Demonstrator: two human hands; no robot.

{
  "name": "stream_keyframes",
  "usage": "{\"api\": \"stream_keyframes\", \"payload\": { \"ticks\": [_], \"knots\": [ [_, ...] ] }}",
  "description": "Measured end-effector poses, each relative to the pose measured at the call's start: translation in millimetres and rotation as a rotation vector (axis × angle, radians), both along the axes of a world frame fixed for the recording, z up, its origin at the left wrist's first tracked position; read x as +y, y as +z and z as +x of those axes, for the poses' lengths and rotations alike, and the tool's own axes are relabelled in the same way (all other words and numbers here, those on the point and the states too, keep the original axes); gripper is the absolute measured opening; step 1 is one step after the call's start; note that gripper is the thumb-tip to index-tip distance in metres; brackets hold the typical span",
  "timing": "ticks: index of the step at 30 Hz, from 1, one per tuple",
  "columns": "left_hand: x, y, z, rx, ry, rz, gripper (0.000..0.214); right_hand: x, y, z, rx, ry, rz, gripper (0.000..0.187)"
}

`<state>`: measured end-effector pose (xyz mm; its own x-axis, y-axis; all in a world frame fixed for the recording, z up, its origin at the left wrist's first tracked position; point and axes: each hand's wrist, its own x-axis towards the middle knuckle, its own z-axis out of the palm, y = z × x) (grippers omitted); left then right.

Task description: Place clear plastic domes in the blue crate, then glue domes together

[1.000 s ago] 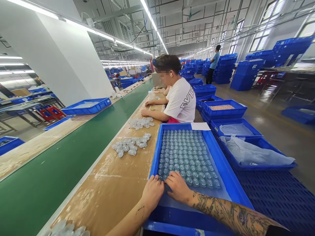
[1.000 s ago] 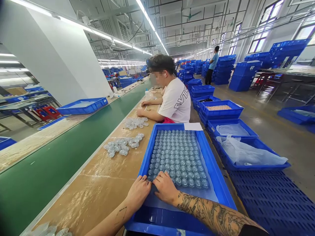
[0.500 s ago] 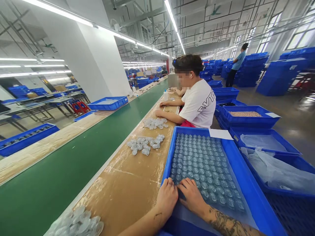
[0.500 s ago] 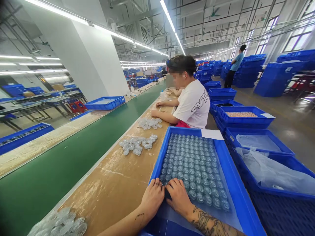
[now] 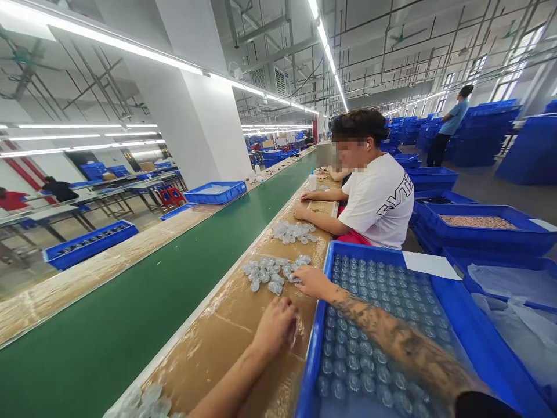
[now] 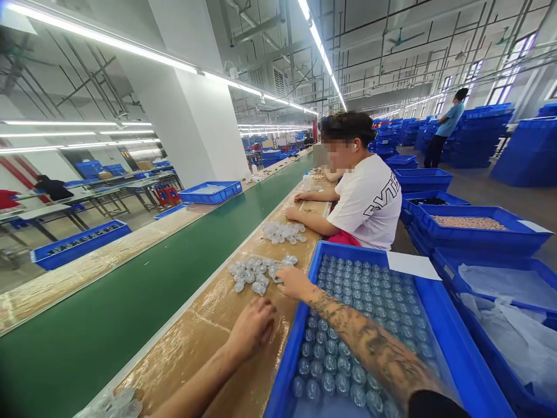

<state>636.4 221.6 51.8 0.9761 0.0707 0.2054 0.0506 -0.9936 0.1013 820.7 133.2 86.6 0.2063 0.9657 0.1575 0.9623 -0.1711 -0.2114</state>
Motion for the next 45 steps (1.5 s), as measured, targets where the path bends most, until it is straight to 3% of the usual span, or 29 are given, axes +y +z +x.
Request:
{"api": "stream_keyframes", "payload": {
  "ticks": [4,7,10,14,18,21,24,26,28,33,40,43,45],
  "knots": [
    [66,-0.1,30,-0.046,0.299,-0.115,0.045,44,-12.2,-1,-0.083,-0.067,-0.070,0.028],
    [84,-9.3,42,-0.001,0.311,-0.204,0.041,44,-14.4,-8,-0.089,-0.074,-0.073,0.031],
    [87,-12.6,38,0.017,0.282,-0.281,0.034,11,-5.9,-15,-0.042,-0.062,-0.026,0.037],
    [83,-4.4,23,-0.019,0.287,-0.405,0.029,-82,6.0,-28,0.080,-0.094,0.015,0.042],
    [52,13.9,13,-0.045,0.188,-0.583,0.036,-186,-5.4,-62,0.208,-0.179,-0.045,0.042],
    [-5,28.6,6,0.066,-0.049,-0.657,0.035,-233,-29.9,-94,0.237,-0.283,-0.090,0.040],
    [-75,30.4,2,0.305,-0.294,-0.444,0.044,-246,-53.8,-114,0.197,-0.351,-0.111,0.043],
    [-113,21.8,3,0.392,-0.351,-0.309,0.049,-242,-63.4,-120,0.155,-0.349,-0.112,0.047],
    [-136,9.2,5,0.445,-0.357,-0.210,0.038,-237,-68.4,-122,0.117,-0.327,-0.115,0.049],
    [-151,-16.8,2,0.471,-0.344,-0.040,0.036,-229,-78.1,-120,0.041,-0.297,-0.116,0.054],
    [-162,-42.9,-1,0.416,-0.291,-0.001,0.031,-228,-113.6,-113,-0.068,-0.280,-0.162,0.048],
    [-160,-43.5,3,0.357,-0.293,-0.027,0.027,-230,-114.3,-100,-0.089,-0.233,-0.170,0.052],
    [-148,-34.4,5,0.297,-0.278,-0.059,0.024,-226,-99.9,-86,-0.027,-0.143,-0.082,0.045]
  ]
}}
